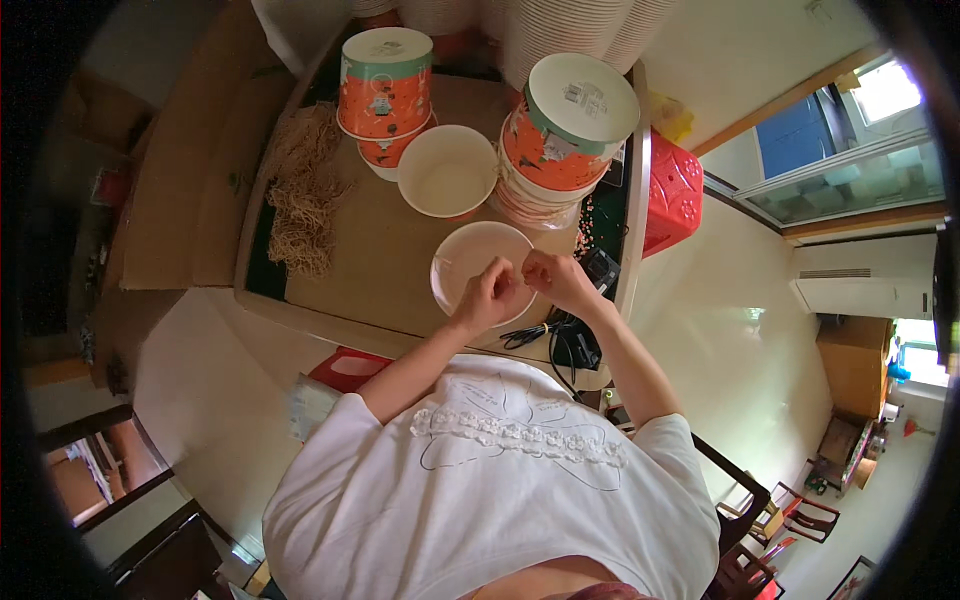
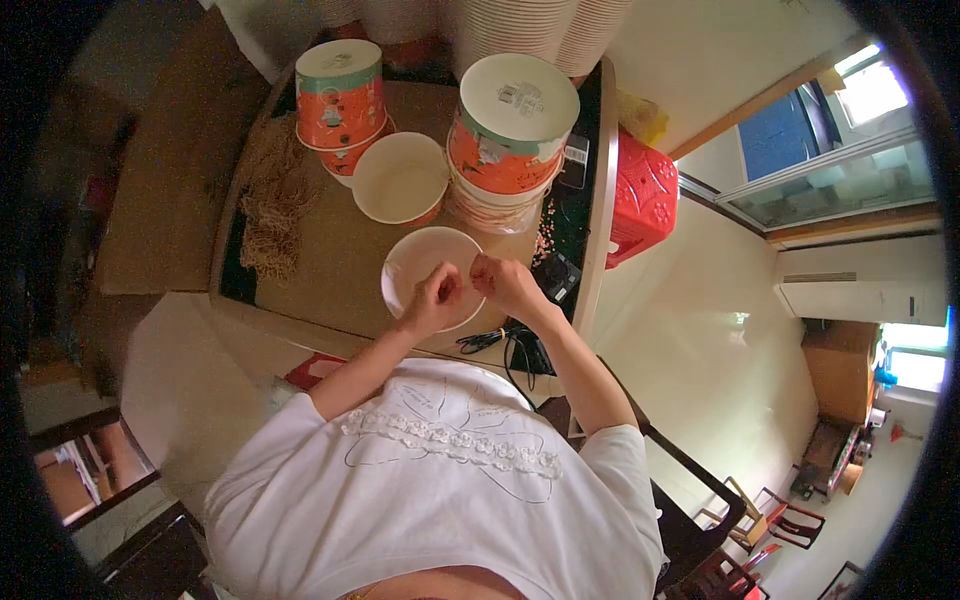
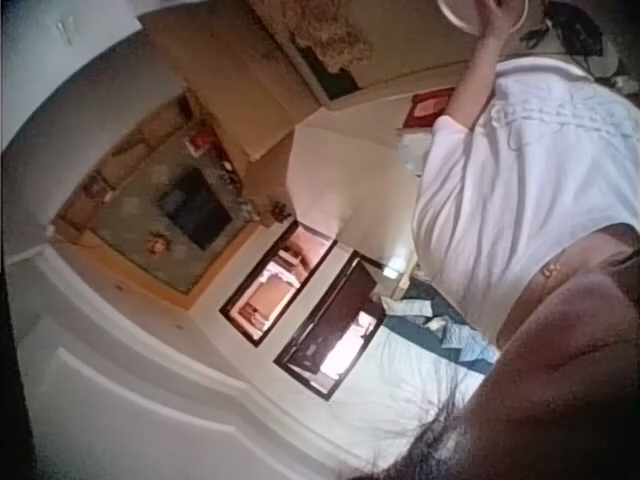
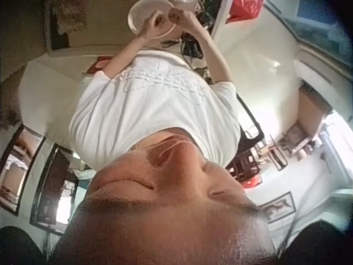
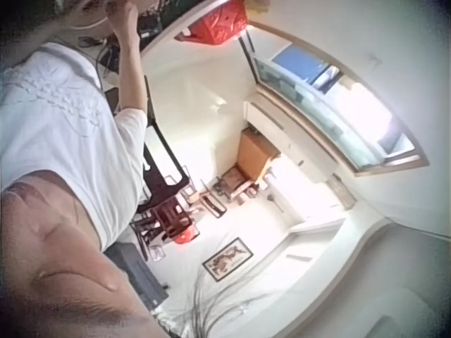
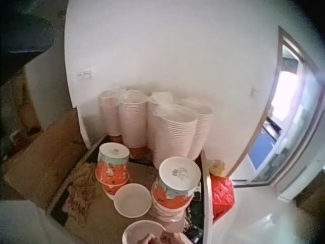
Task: Assembling components and attaching strings to paper cups for packaging.
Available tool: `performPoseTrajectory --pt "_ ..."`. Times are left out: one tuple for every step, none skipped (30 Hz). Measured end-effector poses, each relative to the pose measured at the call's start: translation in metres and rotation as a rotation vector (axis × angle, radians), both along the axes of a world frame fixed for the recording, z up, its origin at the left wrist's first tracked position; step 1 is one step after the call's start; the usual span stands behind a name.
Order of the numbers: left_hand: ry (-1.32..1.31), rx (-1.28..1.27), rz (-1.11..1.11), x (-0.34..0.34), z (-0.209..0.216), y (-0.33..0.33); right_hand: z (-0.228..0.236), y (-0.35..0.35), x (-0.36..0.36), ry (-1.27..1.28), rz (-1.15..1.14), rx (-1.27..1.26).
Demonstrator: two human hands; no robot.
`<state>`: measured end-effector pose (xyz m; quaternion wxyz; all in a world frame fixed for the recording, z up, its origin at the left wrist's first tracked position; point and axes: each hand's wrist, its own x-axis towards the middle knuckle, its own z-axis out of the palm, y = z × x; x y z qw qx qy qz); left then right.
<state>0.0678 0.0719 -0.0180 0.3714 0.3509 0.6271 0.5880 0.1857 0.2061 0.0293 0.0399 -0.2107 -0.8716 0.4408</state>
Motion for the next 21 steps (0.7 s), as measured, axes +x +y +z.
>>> performPoseTrajectory --pt "0.253 0.059 -0.096 -0.005 0.006 -0.004 0.0 -0.001 0.001 0.007 -0.052 -0.04" --pt "0.505 0.12 -0.192 -0.009 0.012 -0.005 0.0 -0.002 0.002 0.009 -0.061 -0.043" --pt "0.508 0.119 -0.199 -0.009 0.018 -0.007 0.001 -0.002 0.002 0.03 -0.09 -0.094" --pt "0.646 0.121 -0.241 -0.009 0.023 -0.009 0.001 -0.002 0.001 0.051 -0.118 -0.145" --pt "0.784 0.123 -0.284 -0.008 0.027 -0.011 -0.001 -0.002 0.002 0.055 -0.124 -0.147" --pt "0.788 0.122 -0.288 -0.006 0.03 -0.012 -0.002 -0.002 0.002 0.074 -0.115 -0.16" --pt "0.954 0.086 -0.269 -0.004 0.033 -0.012 -0.003 -0.001 0.002 0.093 -0.107 -0.173" --pt "1.12 0.049 -0.249 -0.002 0.035 -0.011 -0.004 0.0 0.002 0.096 -0.11 -0.174" --pt "1.122 0.047 -0.252 0.0 0.034 -0.01 -0.002 -0.001 0.002 0.092 -0.085 -0.106" --pt "1.135 0.025 -0.218 0.003 0.033 -0.009 -0.001 -0.002 0.002 0.088 -0.061 -0.037" --pt "1.148 0.002 -0.184 0.004 0.032 -0.008 0.002 -0.004 0.002 0.09 -0.062 -0.039" --pt "1.149 0.003 -0.186 0.005 0.031 -0.006 0.005 -0.007 0.002 0.076 -0.089 -0.054" --pt "1.075 -0.015 -0.189 0.005 0.031 -0.004 0.007 -0.01 0.003 0.063 -0.117 -0.069" --pt "1.0 -0.033 -0.192 0.005 0.031 -0.002 0.004 -0.014 0.006 0.064 -0.119 -0.069" --pt "1.002 -0.032 -0.193 0.005 0.029 -0.002 0.001 -0.017 0.008 0.099 -0.161 -0.078" --pt "0.878 -0.038 -0.2 0.005 0.027 -0.003 -0.001 -0.02 0.01 0.135 -0.203 -0.088" --pt "0.754 -0.044 -0.206 0.005 0.023 -0.003 -0.002 -0.023 0.012 0.136 -0.204 -0.087" --pt "0.756 -0.045 -0.205 0.004 0.013 -0.003 -0.002 -0.027 0.012 0.157 -0.24 -0.085" --pt "0.557 -0.01 -0.166 0.002 0.002 -0.004 -0.001 -0.031 0.012 0.179 -0.274 -0.084" --pt "0.359 0.025 -0.126 0.0 -0.008 -0.005 -0.004 -0.035 0.012 0.183 -0.27 -0.085" --pt "0.359 0.026 -0.133 -0.003 -0.004 -0.002 -0.009 -0.038 0.013 0.218 -0.319 -0.077"
